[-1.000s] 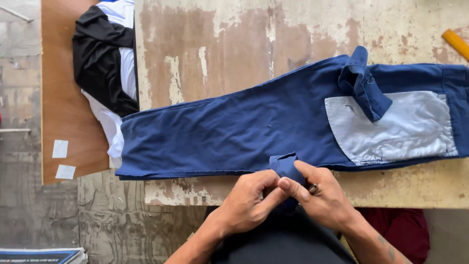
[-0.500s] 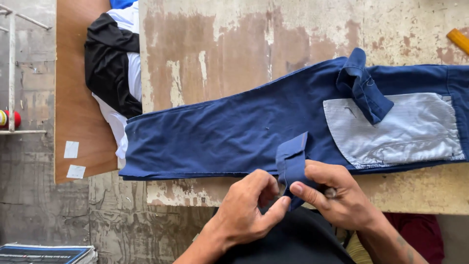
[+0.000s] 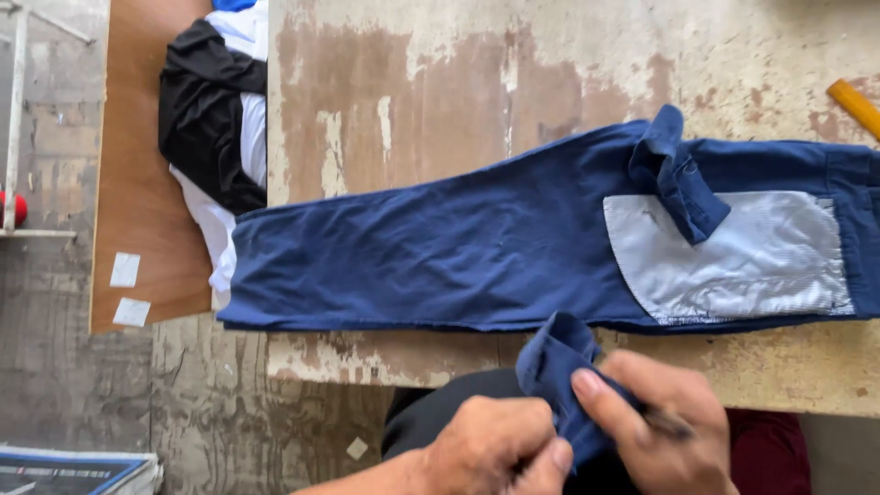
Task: Trimming excess fabric and loose threads from a pair of blue trousers using scissors.
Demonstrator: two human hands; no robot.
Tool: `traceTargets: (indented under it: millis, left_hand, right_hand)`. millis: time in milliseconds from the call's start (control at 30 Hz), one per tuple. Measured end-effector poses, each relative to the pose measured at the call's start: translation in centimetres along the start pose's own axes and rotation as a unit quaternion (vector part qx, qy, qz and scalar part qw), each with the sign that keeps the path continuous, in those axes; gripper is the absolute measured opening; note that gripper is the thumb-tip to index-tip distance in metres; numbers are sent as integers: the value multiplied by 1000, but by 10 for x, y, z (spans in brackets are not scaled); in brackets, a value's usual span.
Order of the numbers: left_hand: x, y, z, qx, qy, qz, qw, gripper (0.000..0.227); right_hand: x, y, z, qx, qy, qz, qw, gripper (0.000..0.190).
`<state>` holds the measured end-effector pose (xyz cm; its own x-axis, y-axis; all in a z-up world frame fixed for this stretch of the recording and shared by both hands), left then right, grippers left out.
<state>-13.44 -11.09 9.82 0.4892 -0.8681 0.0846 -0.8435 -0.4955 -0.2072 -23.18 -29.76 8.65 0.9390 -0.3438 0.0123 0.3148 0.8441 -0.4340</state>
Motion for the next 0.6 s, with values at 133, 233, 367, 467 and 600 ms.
traceTargets:
  millis: [133, 233, 367, 467, 600]
  left_hand:
    - [12, -9, 2, 85, -46, -30, 995, 38]
    - [27, -25, 8, 111, -131, -30, 985, 23]
    - [26, -27, 23, 132, -71, 26, 988, 29]
    - [33, -34, 29, 224, -5, 54, 973, 27]
    - [25, -34, 18, 139, -50, 56, 987, 31]
  right_hand:
    - [23, -8, -13, 65, 60, 73, 993, 35]
    - [48, -13, -5, 127, -17, 128, 983, 32]
    - [49, -11, -15, 108, -87, 155, 978, 32]
    - [49, 0, -37, 24, -42, 213, 976, 61]
    - [45, 18, -29, 100, 109, 231, 962, 31]
Point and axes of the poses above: each hand's wrist, its own x-axis towards the middle knuckle, its own y-axis out of the palm, z = x × y, the point moved 2 cm from there along x, towards the middle knuckle, and after that the axes turned 4 degrees about -y, right-handed, at the moved point
